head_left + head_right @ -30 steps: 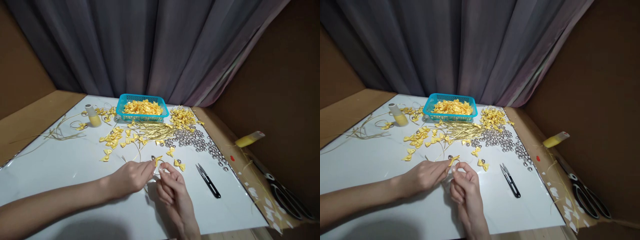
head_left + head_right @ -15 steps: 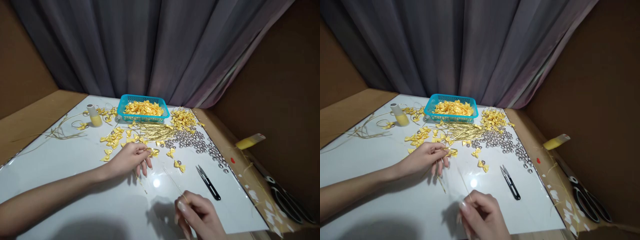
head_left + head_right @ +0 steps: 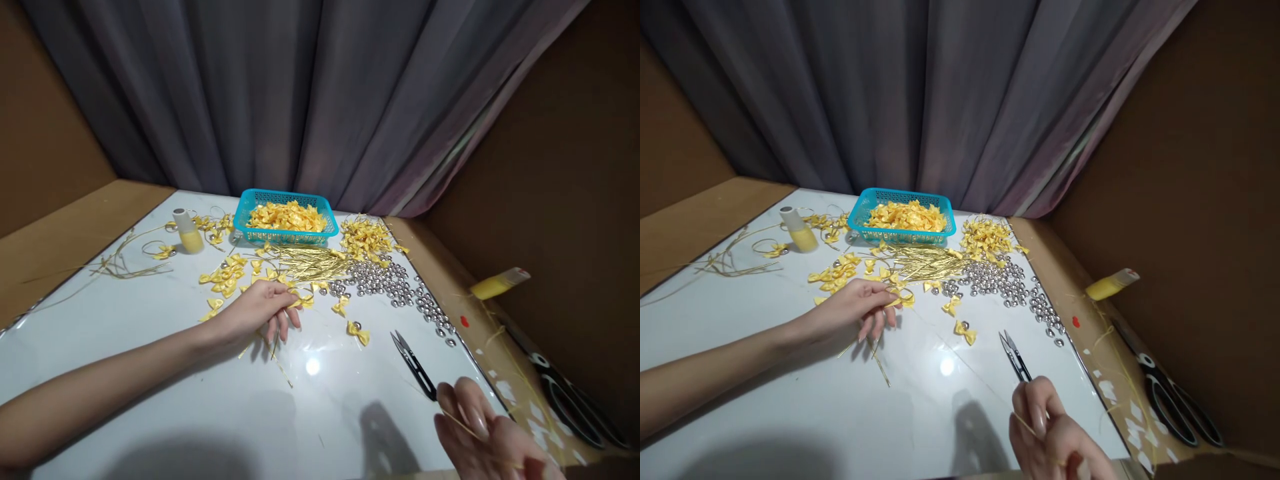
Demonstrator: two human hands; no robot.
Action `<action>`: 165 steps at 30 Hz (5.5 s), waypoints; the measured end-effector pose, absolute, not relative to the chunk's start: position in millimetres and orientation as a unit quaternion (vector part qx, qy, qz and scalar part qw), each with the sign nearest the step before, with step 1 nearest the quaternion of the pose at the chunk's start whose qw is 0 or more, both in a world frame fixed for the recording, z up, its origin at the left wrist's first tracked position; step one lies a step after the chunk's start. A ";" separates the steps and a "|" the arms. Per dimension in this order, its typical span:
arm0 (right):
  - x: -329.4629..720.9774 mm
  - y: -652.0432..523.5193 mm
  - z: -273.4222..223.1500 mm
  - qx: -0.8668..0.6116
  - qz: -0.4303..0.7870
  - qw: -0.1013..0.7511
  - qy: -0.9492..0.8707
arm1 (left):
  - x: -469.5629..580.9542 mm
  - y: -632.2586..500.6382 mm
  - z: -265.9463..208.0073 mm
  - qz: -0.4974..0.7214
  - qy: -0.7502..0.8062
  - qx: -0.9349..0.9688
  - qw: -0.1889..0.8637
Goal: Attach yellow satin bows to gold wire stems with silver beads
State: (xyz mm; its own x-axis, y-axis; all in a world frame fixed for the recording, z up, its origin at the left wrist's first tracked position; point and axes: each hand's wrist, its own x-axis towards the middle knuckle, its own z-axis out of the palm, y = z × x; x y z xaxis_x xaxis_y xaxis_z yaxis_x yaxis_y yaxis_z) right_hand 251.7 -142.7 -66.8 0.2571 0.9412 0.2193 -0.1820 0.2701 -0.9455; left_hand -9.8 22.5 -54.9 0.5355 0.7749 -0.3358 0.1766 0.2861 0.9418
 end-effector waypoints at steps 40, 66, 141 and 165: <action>114.3 -94.9 -94.3 -0.653 0.232 0.511 -0.509 | 4.3 -27.0 -59.5 0.237 0.411 0.581 0.661; 115.2 -95.6 -88.0 -0.609 0.199 0.487 -0.594 | 1.8 -26.4 -58.4 0.245 0.404 0.618 0.628; 183.4 -63.6 -2.8 -0.467 0.209 0.328 -0.794 | -11.3 -11.9 -49.0 0.299 0.228 0.840 0.391; 163.3 -80.0 -19.9 -0.507 0.075 0.384 -0.768 | -12.1 -19.5 -58.4 0.423 0.178 0.862 0.215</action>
